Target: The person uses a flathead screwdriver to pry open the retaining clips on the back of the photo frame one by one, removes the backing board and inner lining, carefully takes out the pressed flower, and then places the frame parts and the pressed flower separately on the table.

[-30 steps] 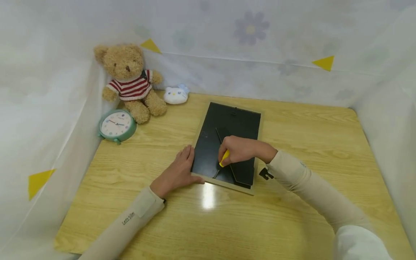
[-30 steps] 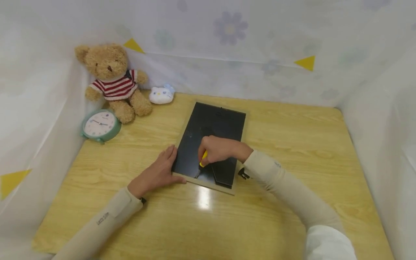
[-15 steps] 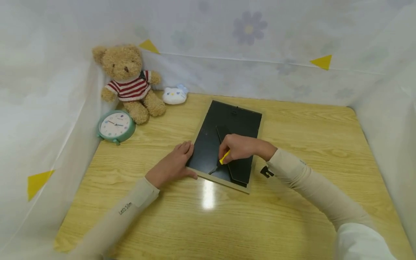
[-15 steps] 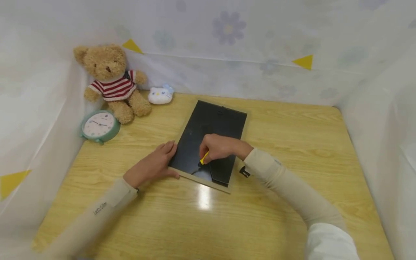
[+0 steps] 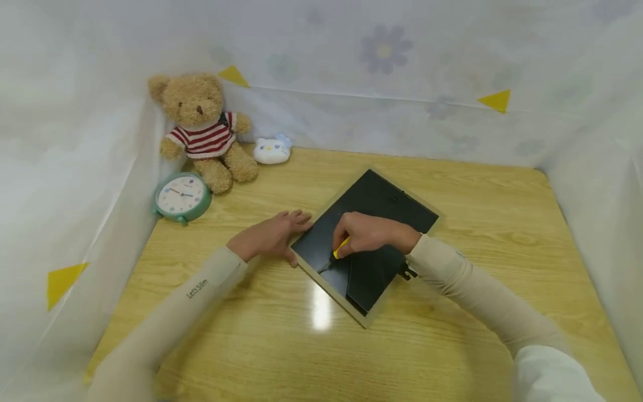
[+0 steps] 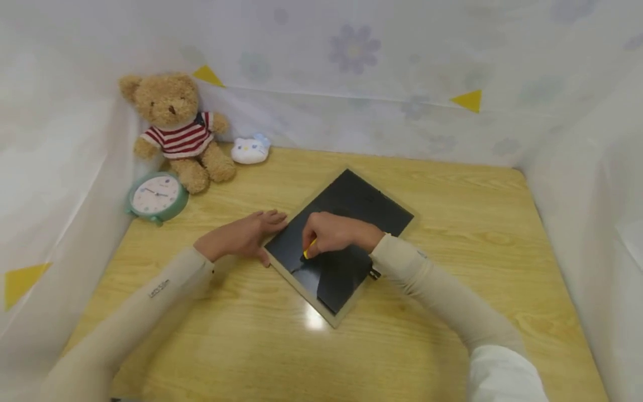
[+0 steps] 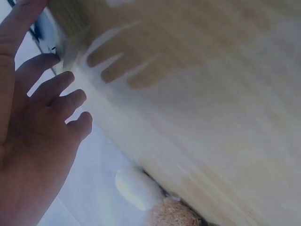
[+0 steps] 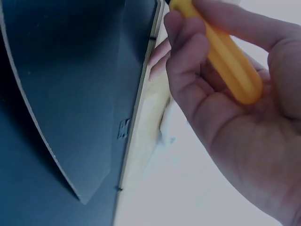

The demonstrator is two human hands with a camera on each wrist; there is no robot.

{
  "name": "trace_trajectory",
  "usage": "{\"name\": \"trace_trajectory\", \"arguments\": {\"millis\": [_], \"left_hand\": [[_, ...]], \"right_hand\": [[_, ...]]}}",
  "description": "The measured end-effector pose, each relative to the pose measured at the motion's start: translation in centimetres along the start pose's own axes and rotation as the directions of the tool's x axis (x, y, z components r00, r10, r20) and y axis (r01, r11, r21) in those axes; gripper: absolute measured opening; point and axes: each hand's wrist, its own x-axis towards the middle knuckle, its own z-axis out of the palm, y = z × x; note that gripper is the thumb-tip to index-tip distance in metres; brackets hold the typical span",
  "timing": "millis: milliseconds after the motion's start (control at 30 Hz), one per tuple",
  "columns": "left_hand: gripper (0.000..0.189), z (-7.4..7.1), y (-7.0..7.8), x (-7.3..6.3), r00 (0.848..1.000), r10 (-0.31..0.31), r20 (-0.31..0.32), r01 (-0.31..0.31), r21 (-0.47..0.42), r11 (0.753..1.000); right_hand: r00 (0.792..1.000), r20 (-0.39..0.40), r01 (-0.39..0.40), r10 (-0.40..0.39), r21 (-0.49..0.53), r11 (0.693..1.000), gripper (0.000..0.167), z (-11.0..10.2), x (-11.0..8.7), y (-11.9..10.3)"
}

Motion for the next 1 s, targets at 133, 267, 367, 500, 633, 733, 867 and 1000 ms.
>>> {"name": "trace_trajectory", "arguments": {"millis": [133, 267, 367, 500, 633, 733, 867, 1000], "left_hand": [[0.081, -0.5, -0.3, 0.8, 0.995, -0.016, -0.101, 0.017, 0.006, 1.000], [0.048, 1.0, 0.2, 0.4, 0.951, -0.014, -0.310, 0.035, 0.064, 0.997], [0.053, 2.8, 1.5, -0.3, 0.929, -0.067, -0.365, 0.086, 0.037, 0.996], [0.098, 4.3, 3.6, -1.1, 0.933, -0.224, -0.281, 0.200, -0.110, 0.974], [0.126, 4.8, 5.1, -1.1, 0.918, -0.310, -0.248, 0.277, -0.158, 0.948], [0.131, 5.0, 5.4, -0.9, 0.909, -0.329, -0.254, 0.307, -0.125, 0.944], [0.130, 5.0, 5.4, -0.4, 0.904, -0.352, -0.244, 0.342, -0.083, 0.936], [0.131, 4.9, 5.2, -0.2, 0.902, -0.358, -0.241, 0.348, -0.083, 0.934]], "right_hand": [[0.993, -0.102, -0.058, 0.053, -0.046, 0.997, 0.010, 0.0, -0.3, 0.4], [0.980, -0.174, -0.110, 0.098, -0.062, 0.992, 0.011, -0.1, -0.7, 0.8], [0.975, -0.188, -0.135, 0.121, -0.062, 0.989, 0.012, -0.2, -1.0, 1.0], [0.975, -0.183, -0.136, 0.123, -0.063, 0.989, 0.012, -0.5, -1.2, 1.3], [0.979, -0.177, -0.109, 0.097, -0.063, 0.992, 0.012, -0.6, -0.9, 1.5], [0.981, -0.178, -0.090, 0.075, -0.074, 0.993, 0.011, -0.7, -0.4, 1.6], [0.979, -0.194, -0.078, 0.059, -0.090, 0.993, 0.009, -0.8, 0.3, 1.6], [0.974, -0.219, -0.086, 0.061, -0.109, 0.990, 0.008, -0.9, 0.9, 1.4]]}}
